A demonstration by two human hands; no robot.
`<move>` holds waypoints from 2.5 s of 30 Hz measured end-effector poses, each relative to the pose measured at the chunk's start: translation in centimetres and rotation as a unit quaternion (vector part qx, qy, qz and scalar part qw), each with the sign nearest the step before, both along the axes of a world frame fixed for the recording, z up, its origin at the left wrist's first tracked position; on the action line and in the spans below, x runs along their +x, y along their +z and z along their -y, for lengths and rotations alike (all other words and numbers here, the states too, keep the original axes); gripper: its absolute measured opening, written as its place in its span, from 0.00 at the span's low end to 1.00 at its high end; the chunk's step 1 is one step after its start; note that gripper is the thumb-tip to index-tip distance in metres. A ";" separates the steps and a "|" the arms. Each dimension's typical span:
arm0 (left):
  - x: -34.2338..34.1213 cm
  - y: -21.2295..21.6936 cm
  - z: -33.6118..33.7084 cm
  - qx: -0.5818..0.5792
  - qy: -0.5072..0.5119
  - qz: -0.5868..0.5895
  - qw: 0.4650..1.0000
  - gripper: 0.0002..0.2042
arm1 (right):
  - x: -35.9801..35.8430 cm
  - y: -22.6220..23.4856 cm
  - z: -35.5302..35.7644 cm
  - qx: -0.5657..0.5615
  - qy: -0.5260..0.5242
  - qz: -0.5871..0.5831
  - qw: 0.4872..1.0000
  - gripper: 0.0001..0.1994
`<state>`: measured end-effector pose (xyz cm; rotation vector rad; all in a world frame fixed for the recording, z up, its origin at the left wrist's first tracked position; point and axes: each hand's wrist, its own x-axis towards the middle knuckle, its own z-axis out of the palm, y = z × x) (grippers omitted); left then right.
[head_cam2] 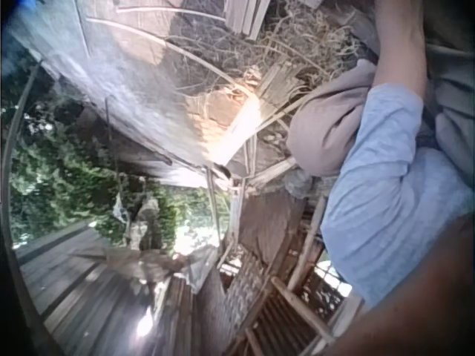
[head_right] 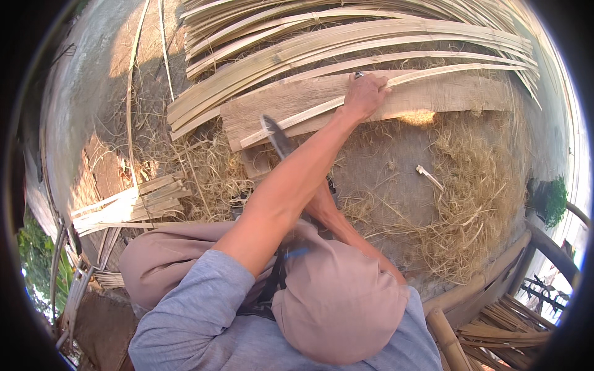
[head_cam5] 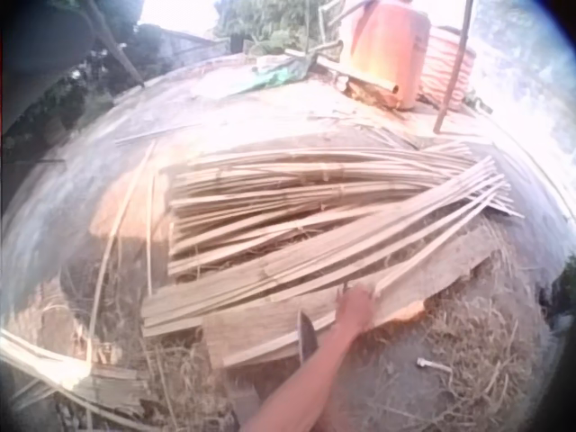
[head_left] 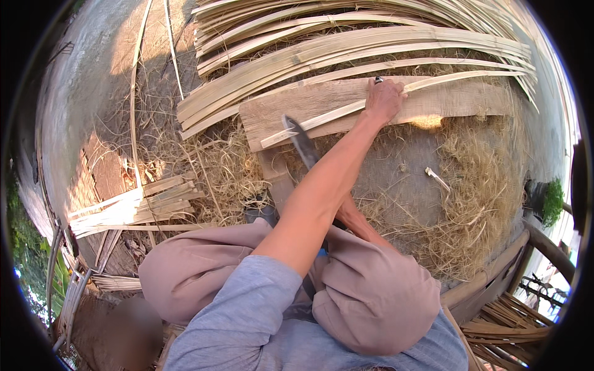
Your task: The person sits on the ground and uses a knife to split long bamboo strips into thinner slivers on a wooden plank. They repeatedly position each strip, split it with the knife, and place the finished slivers into a growing pile nearby.
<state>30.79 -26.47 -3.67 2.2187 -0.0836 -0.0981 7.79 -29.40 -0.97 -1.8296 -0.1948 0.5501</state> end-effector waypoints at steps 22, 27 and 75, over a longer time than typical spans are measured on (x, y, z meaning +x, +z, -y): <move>-1.2 -0.6 2.2 0.049 0.069 0.085 0.993 0.02 | -0.3 -5.3 0.9 0.028 0.001 -0.092 0.995 0.23; -1.1 -0.1 2.5 0.056 0.080 0.076 0.992 0.01 | -0.8 -7.0 0.0 0.144 -0.130 -0.256 0.947 0.18; -22.3 2.7 -22.3 -0.003 -0.007 -0.327 0.945 0.30 | 10.3 -1.3 11.1 -0.273 -0.169 0.051 0.946 0.32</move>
